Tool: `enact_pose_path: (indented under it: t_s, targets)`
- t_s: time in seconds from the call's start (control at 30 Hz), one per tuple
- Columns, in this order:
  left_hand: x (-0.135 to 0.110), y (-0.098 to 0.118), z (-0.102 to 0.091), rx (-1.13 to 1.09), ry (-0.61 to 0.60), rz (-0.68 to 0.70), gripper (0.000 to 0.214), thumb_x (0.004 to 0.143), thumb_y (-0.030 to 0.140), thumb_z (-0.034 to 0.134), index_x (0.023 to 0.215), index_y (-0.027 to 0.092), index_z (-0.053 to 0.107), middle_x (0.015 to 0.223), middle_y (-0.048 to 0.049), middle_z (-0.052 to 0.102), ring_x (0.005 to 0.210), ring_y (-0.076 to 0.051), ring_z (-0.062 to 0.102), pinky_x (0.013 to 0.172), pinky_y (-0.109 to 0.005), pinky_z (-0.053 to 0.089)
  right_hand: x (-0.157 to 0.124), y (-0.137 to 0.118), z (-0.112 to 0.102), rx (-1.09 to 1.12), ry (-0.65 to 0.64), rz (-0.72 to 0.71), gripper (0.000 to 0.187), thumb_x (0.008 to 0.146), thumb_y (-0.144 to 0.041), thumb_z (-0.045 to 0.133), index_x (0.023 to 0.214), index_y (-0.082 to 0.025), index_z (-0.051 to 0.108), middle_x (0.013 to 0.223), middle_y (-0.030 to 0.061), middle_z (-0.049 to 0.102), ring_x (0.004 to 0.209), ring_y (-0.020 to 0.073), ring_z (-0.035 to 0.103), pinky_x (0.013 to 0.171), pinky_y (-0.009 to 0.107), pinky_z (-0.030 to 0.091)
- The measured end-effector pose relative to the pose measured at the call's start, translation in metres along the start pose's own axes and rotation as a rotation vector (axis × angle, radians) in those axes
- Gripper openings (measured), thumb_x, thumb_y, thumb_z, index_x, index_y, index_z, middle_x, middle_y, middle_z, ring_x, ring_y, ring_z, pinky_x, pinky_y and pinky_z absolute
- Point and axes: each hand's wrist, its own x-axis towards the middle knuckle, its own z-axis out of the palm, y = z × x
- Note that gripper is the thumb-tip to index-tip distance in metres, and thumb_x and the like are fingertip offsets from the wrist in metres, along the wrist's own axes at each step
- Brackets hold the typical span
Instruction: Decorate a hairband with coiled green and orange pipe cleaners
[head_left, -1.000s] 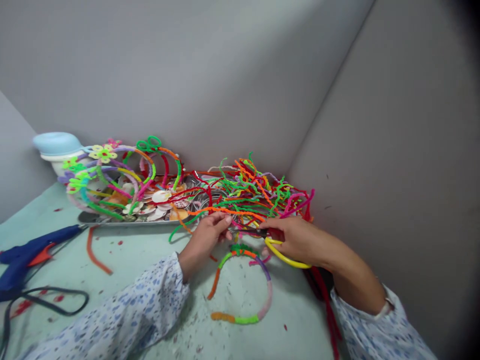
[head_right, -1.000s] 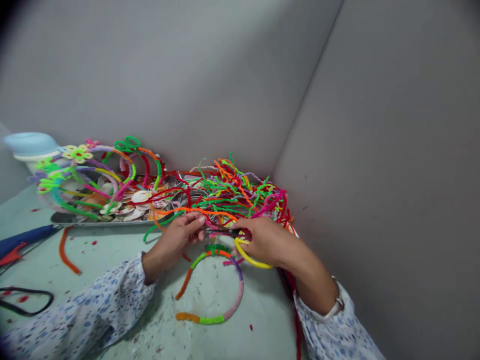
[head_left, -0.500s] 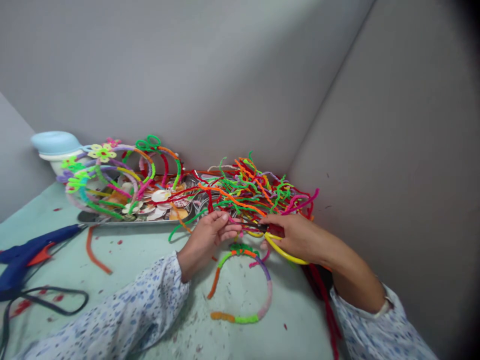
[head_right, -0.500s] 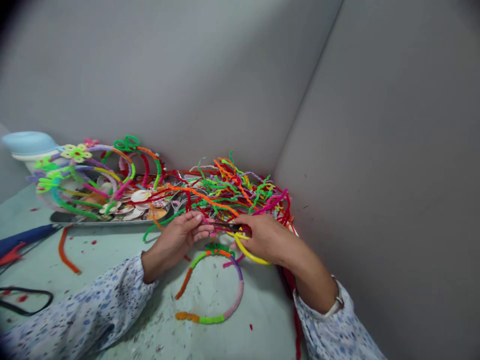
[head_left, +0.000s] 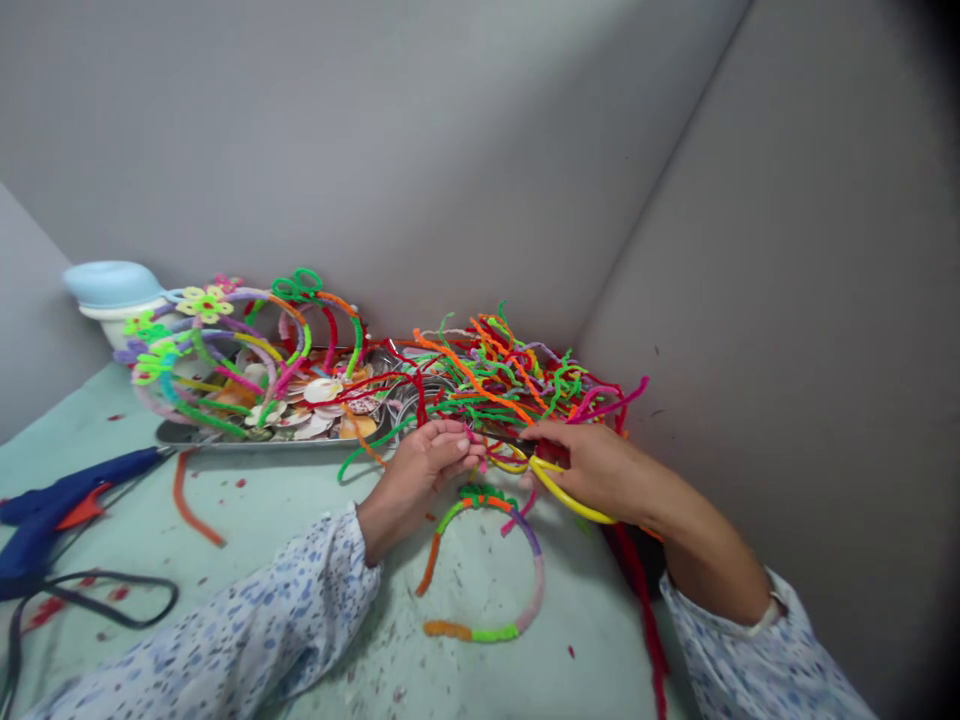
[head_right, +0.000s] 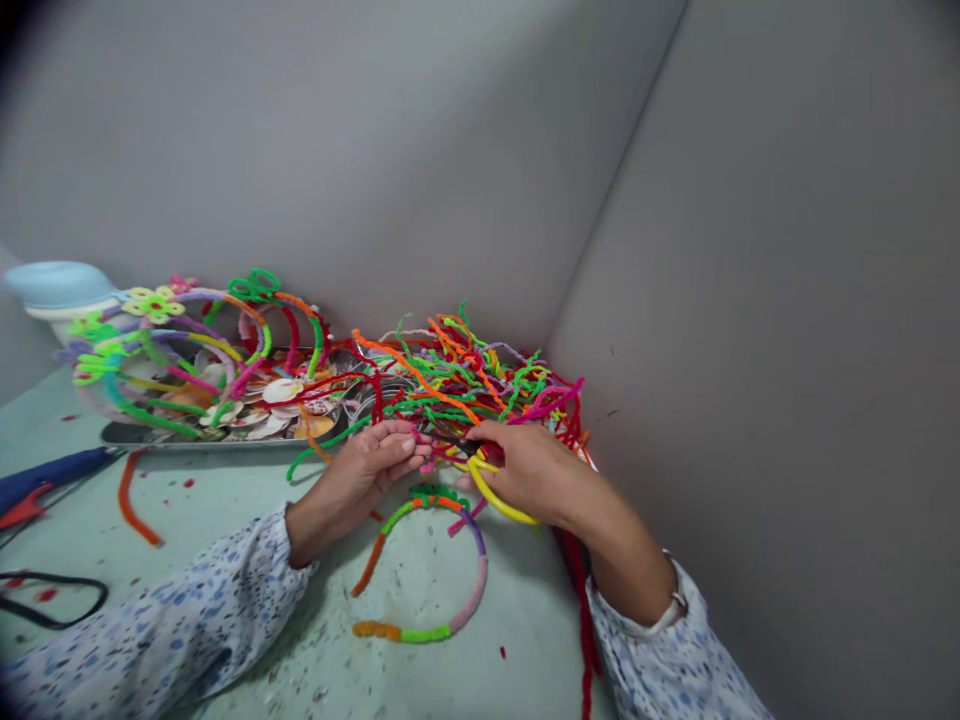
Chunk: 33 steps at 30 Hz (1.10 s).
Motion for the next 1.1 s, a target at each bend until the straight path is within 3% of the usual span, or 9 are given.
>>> enact_pose_path:
  t_s: [0.17, 0.3, 0.47, 0.93, 1.1]
  targets:
    - [0.0, -0.002, 0.002, 0.054, 0.073, 0.002, 0.018, 0.077, 0.006, 0.059, 0.091, 0.014, 0.051, 0.076, -0.0028, 0.064, 0.071, -0.012, 0.066, 0.069, -0.023, 0.054, 0.002, -0.005, 0.008, -0.039, 0.007, -0.024, 0.041, 0.076, -0.037, 0.059, 0.114, -0.025, 0.06, 0.086, 0.0039, 0.07, 0.07, 0.0182, 0.061, 0.059, 0.025, 0.04]
    - [-0.001, -0.002, 0.003, 0.093, 0.05, 0.032, 0.021, 0.074, 0.006, 0.06, 0.09, 0.015, 0.049, 0.074, -0.0028, 0.064, 0.069, -0.013, 0.065, 0.067, -0.025, 0.054, 0.005, -0.007, 0.015, -0.042, 0.032, -0.019, 0.046, 0.073, -0.045, 0.062, 0.114, -0.026, 0.06, 0.081, 0.0039, 0.07, 0.067, 0.0188, 0.061, 0.058, 0.026, 0.04]
    - [-0.003, 0.0, 0.006, 0.133, 0.052, 0.014, 0.024, 0.072, 0.007, 0.061, 0.09, 0.015, 0.047, 0.072, -0.0038, 0.065, 0.063, -0.013, 0.064, 0.064, -0.026, 0.052, 0.006, -0.009, 0.018, 0.011, 0.046, -0.044, 0.046, 0.071, -0.046, 0.064, 0.112, -0.026, 0.061, 0.086, 0.0042, 0.07, 0.072, 0.0188, 0.061, 0.063, 0.027, 0.042]
    - [-0.001, 0.002, 0.007, 0.153, 0.046, 0.027, 0.027, 0.065, 0.007, 0.064, 0.084, 0.016, 0.047, 0.067, -0.0014, 0.065, 0.058, -0.013, 0.063, 0.059, -0.024, 0.05, 0.009, -0.014, 0.024, 0.105, 0.074, -0.031, 0.037, 0.069, -0.043, 0.067, 0.102, -0.026, 0.066, 0.067, -0.0023, 0.067, 0.054, 0.0118, 0.052, 0.05, 0.021, 0.034]
    - [0.001, 0.0, 0.004, 0.152, 0.033, 0.044, 0.027, 0.066, 0.009, 0.066, 0.084, 0.016, 0.047, 0.066, -0.0004, 0.064, 0.059, -0.013, 0.063, 0.059, -0.025, 0.051, 0.008, -0.017, 0.021, 0.067, 0.09, -0.032, 0.04, 0.068, -0.047, 0.067, 0.102, -0.025, 0.069, 0.067, -0.0002, 0.068, 0.053, 0.0126, 0.052, 0.049, 0.022, 0.032]
